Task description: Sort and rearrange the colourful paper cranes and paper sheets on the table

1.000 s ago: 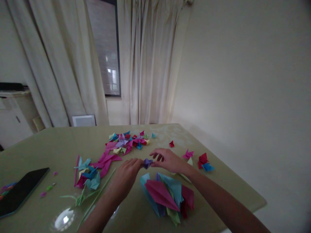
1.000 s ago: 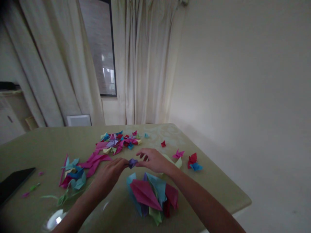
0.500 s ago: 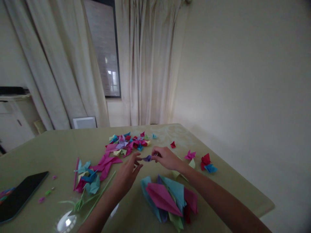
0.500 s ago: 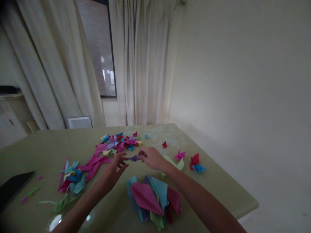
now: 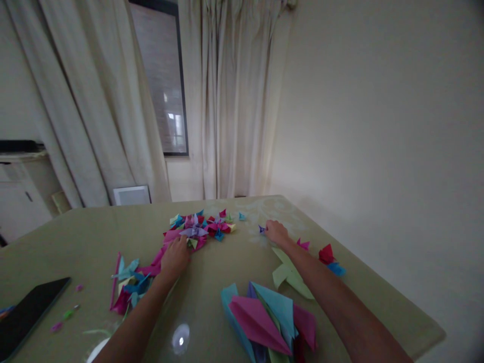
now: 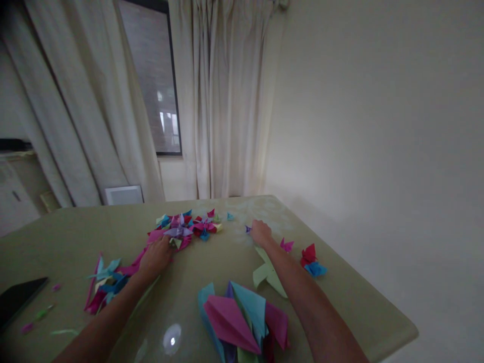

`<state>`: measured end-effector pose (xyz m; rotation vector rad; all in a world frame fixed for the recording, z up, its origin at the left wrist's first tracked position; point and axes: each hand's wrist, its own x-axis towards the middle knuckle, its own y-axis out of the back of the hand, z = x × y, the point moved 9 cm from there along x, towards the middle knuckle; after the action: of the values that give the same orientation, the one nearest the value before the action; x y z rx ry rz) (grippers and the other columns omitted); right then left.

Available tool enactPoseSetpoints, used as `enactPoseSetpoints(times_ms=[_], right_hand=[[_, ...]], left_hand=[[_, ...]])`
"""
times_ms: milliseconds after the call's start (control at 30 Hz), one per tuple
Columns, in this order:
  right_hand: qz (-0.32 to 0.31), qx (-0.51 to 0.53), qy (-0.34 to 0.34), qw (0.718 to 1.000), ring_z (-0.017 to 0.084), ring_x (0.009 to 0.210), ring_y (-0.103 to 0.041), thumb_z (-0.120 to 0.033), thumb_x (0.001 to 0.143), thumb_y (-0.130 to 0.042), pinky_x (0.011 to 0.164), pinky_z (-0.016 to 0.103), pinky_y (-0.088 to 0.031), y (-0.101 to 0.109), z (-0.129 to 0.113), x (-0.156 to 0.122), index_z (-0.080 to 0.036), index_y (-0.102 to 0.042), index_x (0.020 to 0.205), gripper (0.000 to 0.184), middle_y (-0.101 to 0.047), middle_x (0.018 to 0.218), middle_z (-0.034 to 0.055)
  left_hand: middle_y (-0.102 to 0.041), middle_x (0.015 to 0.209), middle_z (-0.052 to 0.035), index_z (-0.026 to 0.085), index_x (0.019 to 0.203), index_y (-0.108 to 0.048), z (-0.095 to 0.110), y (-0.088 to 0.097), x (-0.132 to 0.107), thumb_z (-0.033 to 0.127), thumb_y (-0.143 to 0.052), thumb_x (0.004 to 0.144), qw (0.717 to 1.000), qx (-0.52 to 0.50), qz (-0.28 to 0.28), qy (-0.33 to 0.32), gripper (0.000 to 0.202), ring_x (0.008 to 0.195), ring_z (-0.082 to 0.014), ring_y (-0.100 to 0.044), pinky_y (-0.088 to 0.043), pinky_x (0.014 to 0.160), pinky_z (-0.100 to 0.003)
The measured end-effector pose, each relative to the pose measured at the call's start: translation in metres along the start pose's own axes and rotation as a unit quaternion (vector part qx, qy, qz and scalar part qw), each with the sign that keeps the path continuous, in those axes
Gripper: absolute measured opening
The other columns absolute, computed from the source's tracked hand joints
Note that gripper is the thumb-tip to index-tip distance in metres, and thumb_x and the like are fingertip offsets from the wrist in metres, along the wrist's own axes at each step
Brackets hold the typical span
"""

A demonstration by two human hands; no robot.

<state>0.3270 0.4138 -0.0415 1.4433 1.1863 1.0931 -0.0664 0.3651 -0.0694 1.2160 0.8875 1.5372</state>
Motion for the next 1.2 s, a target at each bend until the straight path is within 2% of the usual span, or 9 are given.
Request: enactPoseSetpoints(times_ms=[133,267,367,500,567,667,867,1067,1200], right_hand=[[0.028,0.009,0.032,0.999,0.031,0.106,-0.072,-0.025,0.093,-0.068,0.081,0.034,-0.049,0.012,-0.012,-0.009,-0.018,-0.072,0.117,0.025,-0.075,0.119,0.0179],[0.056,0.054,0.105,0.991,0.024,0.101,-0.071,-0.029,0.099,-0.065,0.081,0.03,-0.047,0.033,-0.044,-0.035,-0.02,-0.071,0.115,0.02,-0.076,0.112,0.011],[0.051,0.111,0.18,0.976,0.017,0.086,-0.07,-0.039,0.102,-0.063,0.077,0.025,-0.046,0.047,-0.08,-0.065,-0.023,-0.075,0.104,0.02,-0.076,0.093,0.0024],[-0.005,0.384,0.281,0.88,0.012,0.063,-0.064,-0.052,0.102,-0.064,0.059,0.023,-0.046,0.066,-0.127,-0.111,-0.021,-0.073,0.119,0.037,-0.074,0.09,0.0017],[-0.036,0.484,0.298,0.822,0.011,0.058,-0.063,-0.057,0.097,-0.068,0.054,0.022,-0.047,0.073,-0.14,-0.129,-0.021,-0.071,0.123,0.045,-0.073,0.091,0.0016],[-0.023,0.521,0.304,0.797,0.011,0.057,-0.064,-0.056,0.096,-0.07,0.055,0.022,-0.049,0.084,-0.146,-0.147,-0.019,-0.075,0.099,0.037,-0.071,0.08,0.0003],[0.018,0.496,0.332,0.802,0.016,0.071,-0.07,-0.037,0.096,-0.075,0.068,0.026,-0.054,0.092,-0.134,-0.161,-0.021,-0.079,0.095,0.016,-0.076,0.08,0.0012],[0.091,0.199,0.222,0.95,0.018,0.097,-0.072,-0.021,0.099,-0.066,0.088,0.027,-0.051,0.075,-0.08,-0.096,-0.022,-0.077,0.106,0.013,-0.08,0.105,0.0052],[0.052,0.098,0.157,0.981,0.021,0.099,-0.073,-0.014,0.096,-0.063,0.086,0.027,-0.049,0.047,-0.05,-0.047,-0.019,-0.078,0.101,0.017,-0.08,0.105,0.0086]], left_hand=[[-0.079,0.106,-0.0148,0.018,0.1,-0.073,-0.012,0.011,-0.001,0.013,-0.046,0.093,0.999,-0.05,-0.001,0.009,0.028,0.1,-0.0307,-0.074,-0.054,0.085,-0.039],[-0.081,0.092,-0.0097,0.018,0.101,-0.076,-0.017,0.04,0.002,0.035,-0.055,0.096,0.99,-0.143,0.02,0.003,0.028,0.086,-0.0274,-0.076,-0.055,0.076,-0.035],[-0.082,0.093,-0.0099,0.016,0.103,-0.077,0.002,0.069,0.001,0.049,-0.065,0.09,0.935,-0.35,0.022,-0.053,0.038,0.084,-0.0255,-0.076,-0.058,0.074,-0.033],[-0.083,0.1,-0.0115,0.018,0.099,-0.079,0.056,0.108,-0.019,0.051,-0.08,0.082,0.828,-0.537,-0.016,-0.159,0.037,0.093,-0.0249,-0.078,-0.062,0.083,-0.034],[-0.082,0.098,-0.0113,0.018,0.096,-0.08,0.079,0.122,-0.033,0.048,-0.082,0.083,0.814,-0.548,-0.022,-0.194,0.033,0.093,-0.024,-0.078,-0.063,0.083,-0.033],[-0.082,0.097,-0.0103,0.018,0.097,-0.081,0.1,0.129,-0.05,0.043,-0.081,0.086,0.811,-0.545,-0.03,-0.213,0.027,0.092,-0.0228,-0.077,-0.064,0.084,-0.032],[-0.081,0.11,-0.0114,0.019,0.106,-0.078,0.102,0.108,-0.046,0.043,-0.072,0.092,0.819,-0.536,-0.041,-0.199,0.029,0.101,-0.0253,-0.075,-0.062,0.089,-0.036],[-0.067,0.143,-0.0193,0.013,0.137,-0.064,0.058,0.038,-0.013,0.017,-0.049,0.095,0.966,-0.226,-0.005,-0.123,0.045,0.132,-0.033,-0.062,-0.047,0.114,-0.051],[-0.051,0.159,-0.0221,0.01,0.149,-0.054,0.037,-0.01,-0.014,-0.004,-0.038,0.088,0.993,-0.001,-0.043,-0.11,0.064,0.151,-0.0321,-0.046,-0.036,0.123,-0.049]])
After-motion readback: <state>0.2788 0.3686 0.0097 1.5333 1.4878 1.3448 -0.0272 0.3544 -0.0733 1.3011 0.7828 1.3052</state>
